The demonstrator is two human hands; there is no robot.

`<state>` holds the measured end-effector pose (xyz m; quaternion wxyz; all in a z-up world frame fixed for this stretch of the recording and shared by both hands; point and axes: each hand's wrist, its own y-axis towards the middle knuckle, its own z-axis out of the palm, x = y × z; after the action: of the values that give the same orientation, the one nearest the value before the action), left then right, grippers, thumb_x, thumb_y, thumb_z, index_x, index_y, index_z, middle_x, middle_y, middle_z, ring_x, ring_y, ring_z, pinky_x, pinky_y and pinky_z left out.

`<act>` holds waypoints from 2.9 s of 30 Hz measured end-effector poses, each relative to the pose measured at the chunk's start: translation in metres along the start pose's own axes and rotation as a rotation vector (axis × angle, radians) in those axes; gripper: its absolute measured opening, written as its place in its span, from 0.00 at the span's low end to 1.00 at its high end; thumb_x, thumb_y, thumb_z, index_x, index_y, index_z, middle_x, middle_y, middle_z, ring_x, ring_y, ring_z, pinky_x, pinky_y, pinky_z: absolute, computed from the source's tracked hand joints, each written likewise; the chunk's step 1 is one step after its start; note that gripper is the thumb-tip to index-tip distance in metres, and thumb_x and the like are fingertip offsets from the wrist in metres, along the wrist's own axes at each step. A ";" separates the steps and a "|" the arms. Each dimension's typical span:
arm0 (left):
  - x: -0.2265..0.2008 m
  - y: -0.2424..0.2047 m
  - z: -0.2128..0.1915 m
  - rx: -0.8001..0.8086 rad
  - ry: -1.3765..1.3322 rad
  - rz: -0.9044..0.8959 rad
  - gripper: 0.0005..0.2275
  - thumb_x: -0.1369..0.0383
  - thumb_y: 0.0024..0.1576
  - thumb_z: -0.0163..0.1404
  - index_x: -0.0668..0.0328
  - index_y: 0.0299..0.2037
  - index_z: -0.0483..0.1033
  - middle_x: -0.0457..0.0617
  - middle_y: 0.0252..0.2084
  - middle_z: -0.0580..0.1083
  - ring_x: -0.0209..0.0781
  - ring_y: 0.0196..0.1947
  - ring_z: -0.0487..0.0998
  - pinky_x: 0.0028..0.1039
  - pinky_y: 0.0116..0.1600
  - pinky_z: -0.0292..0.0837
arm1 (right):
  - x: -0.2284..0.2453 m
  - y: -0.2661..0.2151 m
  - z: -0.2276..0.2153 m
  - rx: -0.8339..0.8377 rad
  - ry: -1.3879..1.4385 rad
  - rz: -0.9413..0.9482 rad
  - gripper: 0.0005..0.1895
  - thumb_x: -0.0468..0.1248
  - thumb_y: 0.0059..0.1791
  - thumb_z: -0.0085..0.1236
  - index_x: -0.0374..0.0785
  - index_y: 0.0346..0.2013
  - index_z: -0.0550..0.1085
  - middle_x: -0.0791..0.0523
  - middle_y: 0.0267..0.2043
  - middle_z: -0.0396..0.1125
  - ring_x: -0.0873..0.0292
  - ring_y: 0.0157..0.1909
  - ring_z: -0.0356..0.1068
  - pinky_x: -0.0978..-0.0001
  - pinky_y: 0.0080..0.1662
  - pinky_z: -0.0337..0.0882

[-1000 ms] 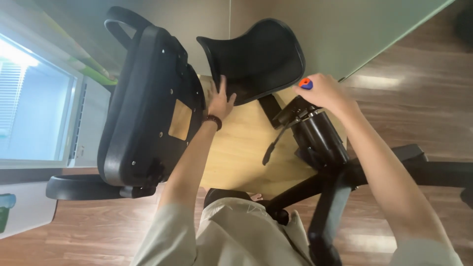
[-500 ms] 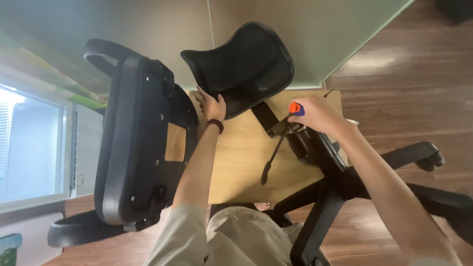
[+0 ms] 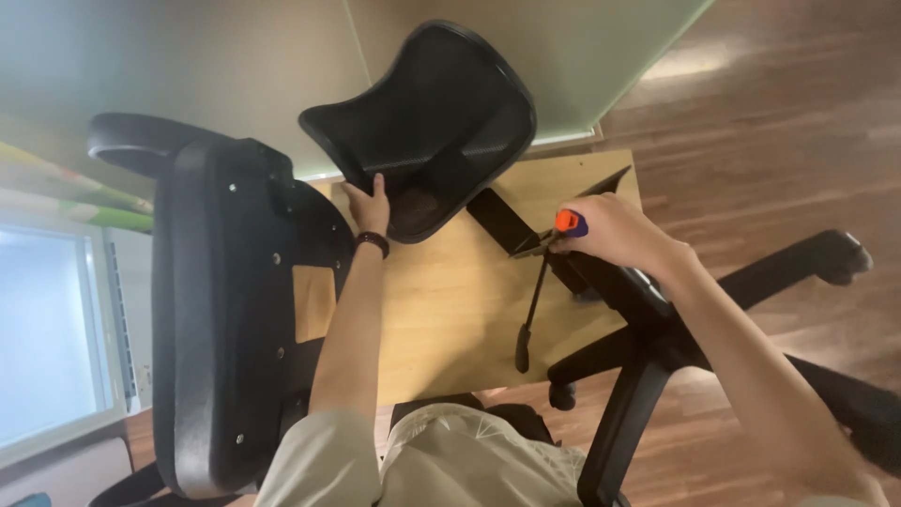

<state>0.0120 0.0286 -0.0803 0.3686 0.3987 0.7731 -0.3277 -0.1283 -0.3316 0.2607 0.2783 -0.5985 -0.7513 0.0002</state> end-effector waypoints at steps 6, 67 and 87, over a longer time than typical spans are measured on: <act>0.014 0.016 0.009 0.091 0.012 -0.034 0.44 0.52 0.62 0.49 0.77 0.73 0.33 0.76 0.72 0.53 0.66 0.71 0.59 0.39 0.73 0.54 | 0.018 -0.033 -0.031 -0.116 0.350 0.127 0.16 0.45 0.48 0.65 0.39 0.43 0.74 0.53 0.42 0.74 0.56 0.42 0.72 0.59 0.47 0.72; -0.025 0.065 -0.035 0.078 -0.606 -0.063 0.27 0.53 0.59 0.54 0.76 0.55 0.75 0.57 0.53 0.78 0.45 0.54 0.77 0.31 0.60 0.70 | -0.088 0.060 0.097 -0.425 0.663 0.760 0.29 0.51 0.55 0.54 0.23 0.52 0.73 0.44 0.47 0.72 0.50 0.54 0.71 0.59 0.54 0.68; -0.122 -0.058 -0.018 0.212 -0.969 -0.205 0.16 0.65 0.54 0.61 0.72 0.44 0.79 0.49 0.40 0.79 0.38 0.39 0.78 0.31 0.46 0.75 | -0.107 -0.082 0.082 -0.589 0.416 0.897 0.25 0.49 0.58 0.57 0.24 0.39 0.77 0.44 0.29 0.72 0.51 0.32 0.73 0.56 0.37 0.69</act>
<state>0.0066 -0.0297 0.0425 0.6084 0.1581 0.5112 -0.5861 -0.2223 -0.4236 0.1743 0.2145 -0.8983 -0.3215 -0.2089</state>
